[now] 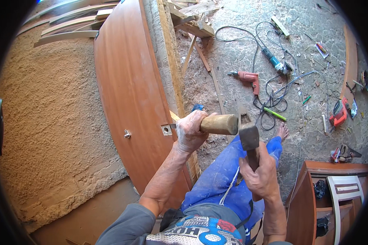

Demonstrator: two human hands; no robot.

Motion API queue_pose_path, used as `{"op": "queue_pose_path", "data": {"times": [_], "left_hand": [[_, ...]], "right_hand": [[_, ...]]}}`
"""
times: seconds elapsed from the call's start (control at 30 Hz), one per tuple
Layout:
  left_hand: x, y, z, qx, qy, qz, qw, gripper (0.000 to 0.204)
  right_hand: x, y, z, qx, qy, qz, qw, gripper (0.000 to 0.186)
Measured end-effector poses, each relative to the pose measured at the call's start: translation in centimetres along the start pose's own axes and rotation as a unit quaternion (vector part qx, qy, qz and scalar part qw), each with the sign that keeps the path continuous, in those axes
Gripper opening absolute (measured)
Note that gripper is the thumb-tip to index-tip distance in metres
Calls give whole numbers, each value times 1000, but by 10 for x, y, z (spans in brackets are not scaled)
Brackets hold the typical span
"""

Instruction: The person uses a chisel and a mallet to carve a rectangular recess into a large wooden door. They repeatedly strike the chisel to remove wood chips and refine the edges of the cutout.

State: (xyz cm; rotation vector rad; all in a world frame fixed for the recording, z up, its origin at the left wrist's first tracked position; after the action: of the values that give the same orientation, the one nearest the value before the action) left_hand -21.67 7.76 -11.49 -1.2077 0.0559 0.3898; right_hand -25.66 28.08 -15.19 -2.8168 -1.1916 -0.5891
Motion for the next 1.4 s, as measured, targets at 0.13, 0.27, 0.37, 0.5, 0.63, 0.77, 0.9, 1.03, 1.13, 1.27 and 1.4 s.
{"op": "queue_pose_path", "data": {"times": [0.13, 0.27, 0.37, 0.5, 0.63, 0.77, 0.9, 1.03, 1.13, 1.27, 1.4], "left_hand": [[0, 4, 0, -11, -3, -18, 1000, 24], [1, 8, -1, -25, 2, -25, 999, 24], [1, 11, -7, -36, -1, -27, 999, 24], [4, 10, -5, -51, -3, -34, 998, 20], [-1, 5, -26, -24, -85, -26, 996, 17], [-1, 10, -20, -19, -53, -39, 998, 16], [12, 17, -7, -40, -15, -56, 998, 20], [1, 9, -11, -16, -50, -28, 998, 19], [10, 9, 0, -25, -36, -30, 999, 18], [14, 17, 8, -22, -15, -60, 998, 17], [15, 17, 8, -31, -9, -58, 998, 15]], "right_hand": [[21, -34, -8, -192, 34, 199, 960, 42], [25, -52, -16, -228, -53, 302, 924, 40], [-5, 2, -9, 49, -47, 38, 997, 41], [18, -26, -2, -100, 40, 156, 982, 42], [21, -39, -21, -228, -24, 227, 946, 46], [26, -33, 0, -262, 2, 211, 942, 47], [31, -20, 23, -281, 35, 197, 939, 46], [32, -16, 32, -272, 56, 179, 944, 46], [34, -14, 37, -268, 74, 173, 945, 46], [35, -14, 41, -267, 78, 176, 944, 47], [36, -14, 43, -278, 77, 183, 940, 46]]}}
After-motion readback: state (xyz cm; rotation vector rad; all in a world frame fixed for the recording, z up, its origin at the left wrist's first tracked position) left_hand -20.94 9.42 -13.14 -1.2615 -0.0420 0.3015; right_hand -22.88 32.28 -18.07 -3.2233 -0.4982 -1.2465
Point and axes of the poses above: each hand's wrist, its own x-axis away from the middle knuckle, its own y-axis out of the palm, z = x × y, the point moved 10 cm from there along -x, towards the middle knuckle, and after that the axes turned 9 degrees about -x, right-handed, at the moved point
